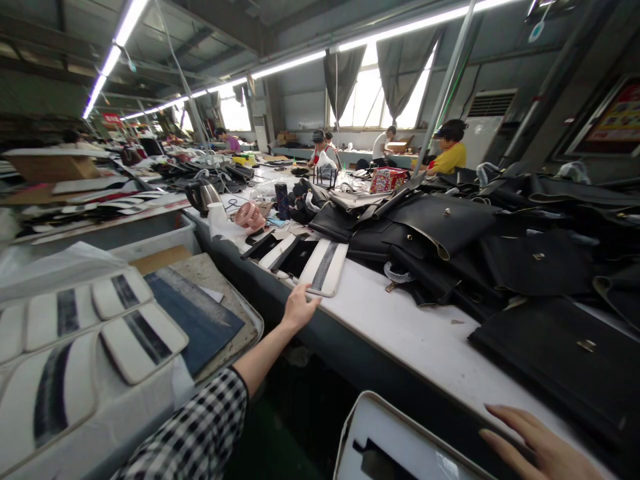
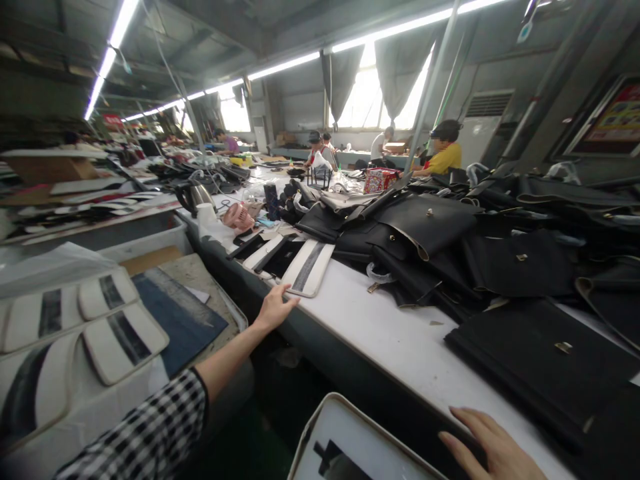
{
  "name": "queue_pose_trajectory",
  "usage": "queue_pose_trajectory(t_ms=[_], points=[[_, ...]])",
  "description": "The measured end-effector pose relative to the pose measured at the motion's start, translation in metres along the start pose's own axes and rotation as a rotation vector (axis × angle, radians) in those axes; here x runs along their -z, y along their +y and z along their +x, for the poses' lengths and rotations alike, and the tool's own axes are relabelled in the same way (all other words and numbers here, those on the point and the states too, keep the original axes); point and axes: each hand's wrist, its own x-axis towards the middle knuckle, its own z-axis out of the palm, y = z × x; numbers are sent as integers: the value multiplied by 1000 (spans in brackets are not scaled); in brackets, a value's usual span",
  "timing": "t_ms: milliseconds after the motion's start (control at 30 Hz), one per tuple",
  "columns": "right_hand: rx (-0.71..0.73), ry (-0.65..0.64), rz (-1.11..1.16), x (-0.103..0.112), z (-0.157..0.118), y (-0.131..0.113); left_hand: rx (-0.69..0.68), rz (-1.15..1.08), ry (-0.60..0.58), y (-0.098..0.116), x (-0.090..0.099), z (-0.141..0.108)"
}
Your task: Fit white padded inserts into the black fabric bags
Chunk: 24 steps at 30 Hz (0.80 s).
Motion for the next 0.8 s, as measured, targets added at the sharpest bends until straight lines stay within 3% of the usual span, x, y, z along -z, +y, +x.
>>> queue_pose_trajectory(t_ms=[133,233,367,600,700,800], points=[[99,-229,-219,-26,48,-47,130,90,114,-2,3,66],[149,-307,-351,-41,71,-62,248,111,92,-1,2,97],[117,-344,-393,-45,81,-64,358,38,-21,-1,6,123],[43,-386,-233,-39,89,-67,295,-331,-309,17,1,129],[68,-319,-128,-47,107,-95,235,-431,-397,26,-8,117],[211,-148,-172,-65,133,-142,171,-473,-457,33,-15,102]])
